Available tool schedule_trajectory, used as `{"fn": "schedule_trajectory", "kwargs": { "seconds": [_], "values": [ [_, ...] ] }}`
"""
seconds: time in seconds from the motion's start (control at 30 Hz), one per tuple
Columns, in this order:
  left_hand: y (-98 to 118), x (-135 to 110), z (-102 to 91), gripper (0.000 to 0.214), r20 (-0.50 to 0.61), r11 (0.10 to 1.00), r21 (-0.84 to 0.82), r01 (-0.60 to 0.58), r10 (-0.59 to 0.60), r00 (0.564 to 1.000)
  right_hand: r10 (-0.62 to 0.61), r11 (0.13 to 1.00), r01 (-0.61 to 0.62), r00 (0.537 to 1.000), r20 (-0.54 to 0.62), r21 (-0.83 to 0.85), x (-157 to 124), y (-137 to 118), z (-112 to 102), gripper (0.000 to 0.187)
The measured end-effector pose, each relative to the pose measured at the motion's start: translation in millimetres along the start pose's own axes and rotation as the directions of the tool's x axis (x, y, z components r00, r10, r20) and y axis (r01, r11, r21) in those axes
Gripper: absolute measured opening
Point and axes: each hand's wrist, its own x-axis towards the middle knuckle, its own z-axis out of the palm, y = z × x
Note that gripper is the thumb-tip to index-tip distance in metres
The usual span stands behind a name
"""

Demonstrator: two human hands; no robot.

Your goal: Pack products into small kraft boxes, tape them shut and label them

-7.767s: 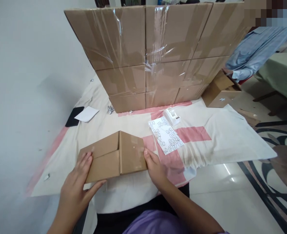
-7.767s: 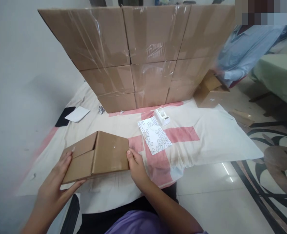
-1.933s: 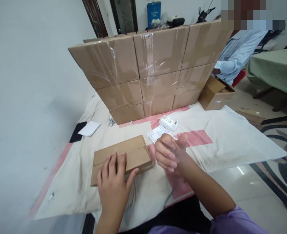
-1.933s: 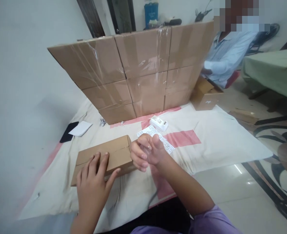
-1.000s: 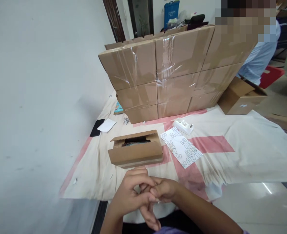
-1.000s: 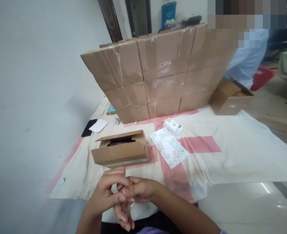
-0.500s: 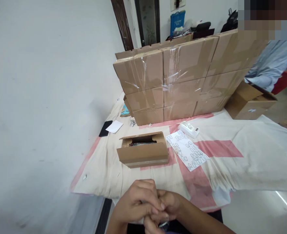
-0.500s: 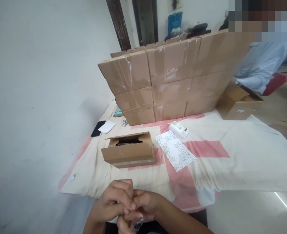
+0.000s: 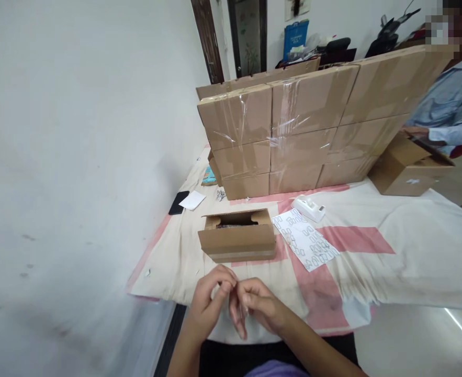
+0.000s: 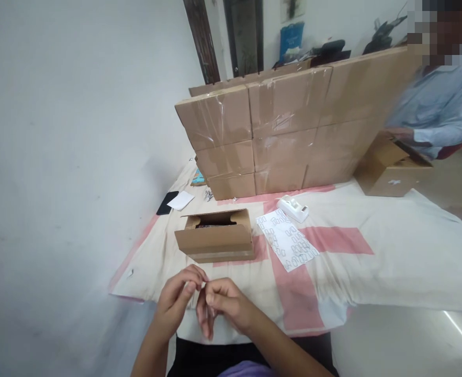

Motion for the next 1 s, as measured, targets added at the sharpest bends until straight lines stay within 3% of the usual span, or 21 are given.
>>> {"fn": "schedule_trajectory", "kwargs": {
  "seconds": [0.07, 0.17, 0.37, 0.53, 0.63, 0.73, 0.8, 0.87, 1.0],
  "values": [
    [-3.6, -7.1, -4.9, 0.033, -0.137, 0.989, 0.050, 0.138, -0.130, 0.982, -0.058, 0.987, 0.046, 0.996, -0.072, -0.154, -2.8, -22.3, 6.3, 0.036],
    [-6.0, -14.6, -3.7, 0.041, -0.163, 0.966, 0.028, 0.255, -0.248, 0.955, -0.132, 0.942, 0.101, 0.988, -0.075, -0.319, -5.9, -40.7, 11.9, 0.028],
    [1.2, -12.8, 8.2, 0.050, -0.117, 0.962, -0.135, 0.239, -0.255, 0.960, -0.236, 0.844, 0.144, 0.965, -0.117, -0.517, -10.5, -43.3, 18.8, 0.025],
    [8.5, -7.1, 12.3, 0.054, -0.068, 0.953, -0.202, 0.225, -0.243, 0.968, -0.206, 0.799, 0.080, 0.968, -0.146, -0.596, -16.3, -46.3, 22.7, 0.024],
    [10.7, -2.5, 15.0, 0.050, -0.079, 0.974, -0.157, 0.161, -0.175, 0.981, -0.193, 0.773, 0.059, 0.970, -0.146, -0.632, -18.2, -49.3, 24.5, 0.021],
    [10.1, 2.1, 18.5, 0.034, -0.221, 0.984, -0.151, 0.093, -0.126, 0.967, -0.181, 0.759, 0.034, 0.970, -0.162, -0.650, -18.5, -47.8, 23.6, 0.020],
    [7.8, 3.5, 21.5, 0.026, -0.350, 0.996, -0.078, 0.051, -0.075, 0.934, -0.163, 0.766, -0.013, 0.963, -0.215, -0.643, -17.2, -44.0, 22.1, 0.020],
    [4.2, 2.7, 25.7, 0.016, -0.450, 0.996, 0.083, -0.031, 0.065, 0.891, -0.146, 0.765, -0.079, 0.945, -0.292, -0.639, -14.5, -39.7, 21.8, 0.023],
    [-4.0, -2.3, 35.7, 0.011, -0.519, 0.925, 0.323, -0.201, 0.350, 0.780, -0.187, 0.703, -0.161, 0.898, -0.398, -0.693, -9.0, -37.1, 25.8, 0.027]
  ]
}}
